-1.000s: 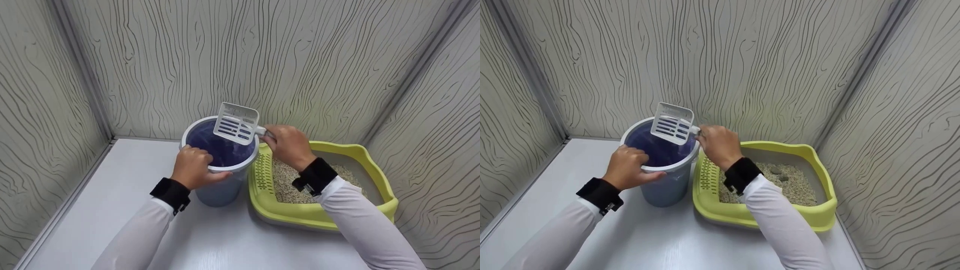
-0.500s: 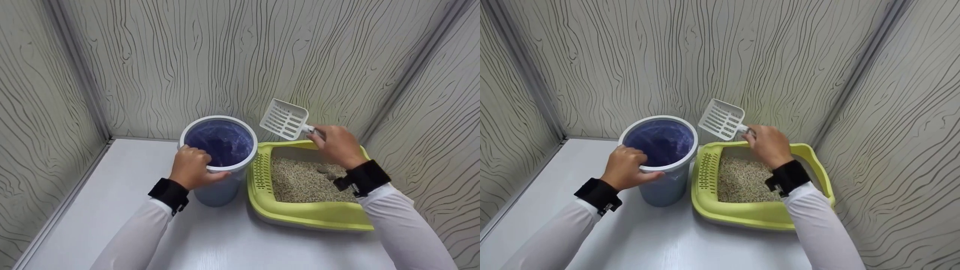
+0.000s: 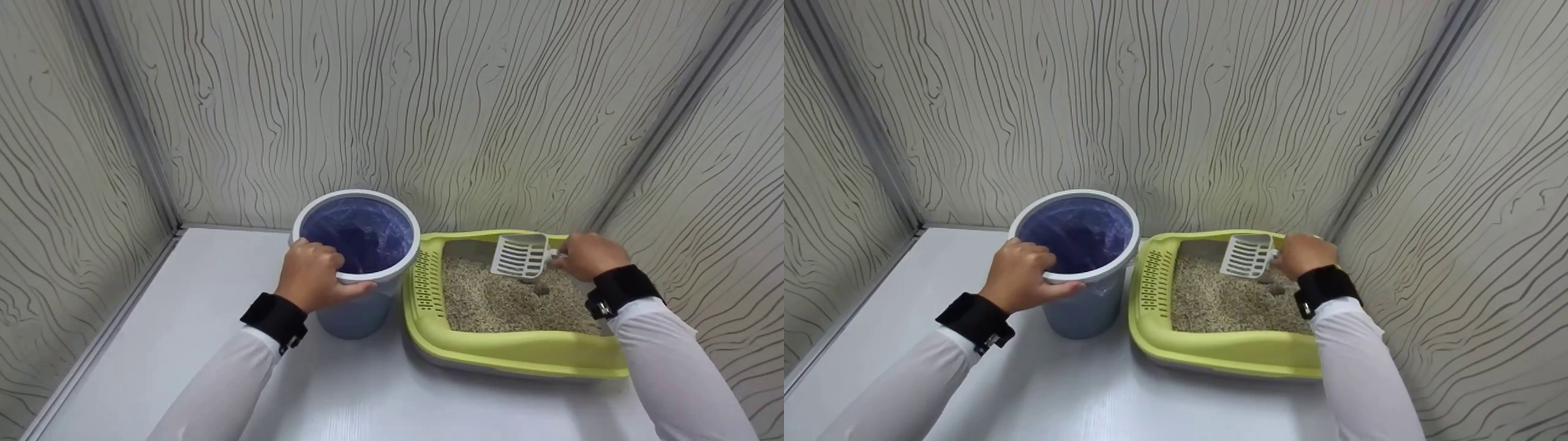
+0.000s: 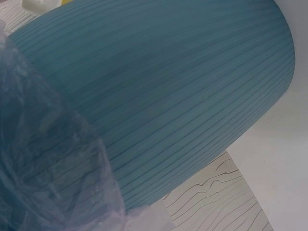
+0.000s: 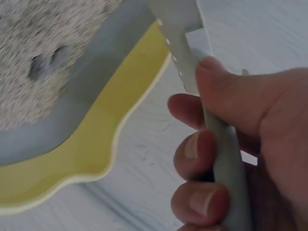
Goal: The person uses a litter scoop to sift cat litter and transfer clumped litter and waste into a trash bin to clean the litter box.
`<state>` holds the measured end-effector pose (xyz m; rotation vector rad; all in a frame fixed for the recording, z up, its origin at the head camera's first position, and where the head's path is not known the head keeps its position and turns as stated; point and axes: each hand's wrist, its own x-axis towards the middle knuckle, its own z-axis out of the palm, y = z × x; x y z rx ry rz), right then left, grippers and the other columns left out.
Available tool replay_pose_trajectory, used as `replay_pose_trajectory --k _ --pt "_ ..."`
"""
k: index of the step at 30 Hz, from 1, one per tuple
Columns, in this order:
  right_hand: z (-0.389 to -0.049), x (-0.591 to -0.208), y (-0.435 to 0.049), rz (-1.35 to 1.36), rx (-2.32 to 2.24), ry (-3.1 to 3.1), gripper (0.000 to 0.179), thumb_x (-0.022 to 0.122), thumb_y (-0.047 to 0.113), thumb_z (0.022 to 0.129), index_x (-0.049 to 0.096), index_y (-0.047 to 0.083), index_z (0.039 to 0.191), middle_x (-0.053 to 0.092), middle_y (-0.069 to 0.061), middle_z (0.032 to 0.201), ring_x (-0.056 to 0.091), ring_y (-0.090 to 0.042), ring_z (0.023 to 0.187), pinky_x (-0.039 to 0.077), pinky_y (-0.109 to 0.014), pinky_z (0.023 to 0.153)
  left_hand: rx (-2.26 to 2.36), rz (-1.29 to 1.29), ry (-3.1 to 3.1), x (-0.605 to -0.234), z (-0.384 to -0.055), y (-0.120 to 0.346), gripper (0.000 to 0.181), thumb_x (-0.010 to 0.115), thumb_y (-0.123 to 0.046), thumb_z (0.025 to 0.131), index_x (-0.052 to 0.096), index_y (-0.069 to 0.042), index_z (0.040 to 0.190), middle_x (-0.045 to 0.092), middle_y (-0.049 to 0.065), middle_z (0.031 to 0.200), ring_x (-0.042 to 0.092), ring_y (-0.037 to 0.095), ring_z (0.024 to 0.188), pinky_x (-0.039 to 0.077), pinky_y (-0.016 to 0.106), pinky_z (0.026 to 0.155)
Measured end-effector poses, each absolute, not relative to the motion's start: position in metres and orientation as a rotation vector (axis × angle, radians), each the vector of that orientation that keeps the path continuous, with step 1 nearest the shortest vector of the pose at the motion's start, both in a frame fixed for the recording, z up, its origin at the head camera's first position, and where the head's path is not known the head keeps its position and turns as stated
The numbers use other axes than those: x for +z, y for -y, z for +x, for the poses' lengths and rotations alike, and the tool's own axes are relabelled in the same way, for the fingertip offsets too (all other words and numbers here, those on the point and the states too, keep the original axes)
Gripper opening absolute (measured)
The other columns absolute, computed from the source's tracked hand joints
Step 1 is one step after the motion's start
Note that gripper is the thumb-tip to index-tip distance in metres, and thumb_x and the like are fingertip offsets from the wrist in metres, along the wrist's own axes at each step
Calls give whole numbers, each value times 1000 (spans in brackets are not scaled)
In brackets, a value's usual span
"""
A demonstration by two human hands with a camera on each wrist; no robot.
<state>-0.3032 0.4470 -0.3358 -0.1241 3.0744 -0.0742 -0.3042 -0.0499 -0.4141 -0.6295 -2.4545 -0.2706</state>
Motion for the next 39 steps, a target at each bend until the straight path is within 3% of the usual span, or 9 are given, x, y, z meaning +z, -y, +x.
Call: replay_pose_trajectory --k 5,9,14,16,19,23,26,34,39 --pt "-305 -349 -461 -6 60 -3094 26 76 25 91 72 -1 91 72 -18 79 65 -32 67 51 -49 57 -277 -626 2451 -414 -303 51 74 64 -90 71 58 -17 58 62 -1 63 62 23 68 53 52 87" --pt "-307 -355 -475 122 174 -3054 17 65 10 95 70 -5 93 70 -26 83 68 -43 77 55 -67 77 -294 -630 2460 -413 -303 50 74 64 -90 72 58 -17 58 62 -2 63 61 22 68 53 52 87" --pt "-311 -370 -490 256 359 -2994 35 53 0 97 55 8 63 55 -8 63 50 -27 67 40 -51 79 -299 -629 2470 -413 -302 48 74 64 -90 72 58 -17 58 61 -3 63 59 21 67 51 49 84" --pt "-312 -377 -494 272 442 -2990 41 53 0 95 45 13 57 44 -2 58 38 -21 65 28 -45 74 -298 -627 2472 -413 -302 48 75 63 -90 72 58 -17 58 61 -3 63 59 21 67 51 47 83" --pt "-313 -387 -494 301 503 -2998 44 52 1 96 38 15 56 37 1 59 35 -21 64 24 -44 74 -298 -628 2472 -413 -302 47 74 63 -90 72 58 -17 59 62 -3 63 60 21 67 50 46 82" --pt "-314 -394 -491 312 525 -2984 40 50 2 97 46 11 58 50 -6 60 56 -32 71 38 -58 94 -299 -632 2449 -413 -303 47 73 65 -89 71 57 -18 58 61 -4 62 59 21 65 49 45 78" --pt "-313 -396 -489 265 528 -2961 37 54 3 96 53 9 60 58 -8 61 63 -39 79 31 -71 108 -295 -643 2419 -413 -303 47 73 66 -89 71 55 -18 57 59 -3 60 59 21 64 47 44 75" --pt "-309 -393 -491 68 372 -3030 48 62 14 97 46 10 52 38 1 50 41 -21 57 42 -55 88 -283 -648 2400 -414 -305 48 72 66 -88 71 55 -18 57 59 -3 61 60 21 64 47 43 74" --pt "-309 -392 -491 21 154 -3024 35 58 2 90 55 7 55 36 5 47 40 -17 51 42 -63 99 -271 -644 2428 -414 -305 49 73 65 -89 71 56 -18 58 60 -4 61 60 21 65 46 42 74"
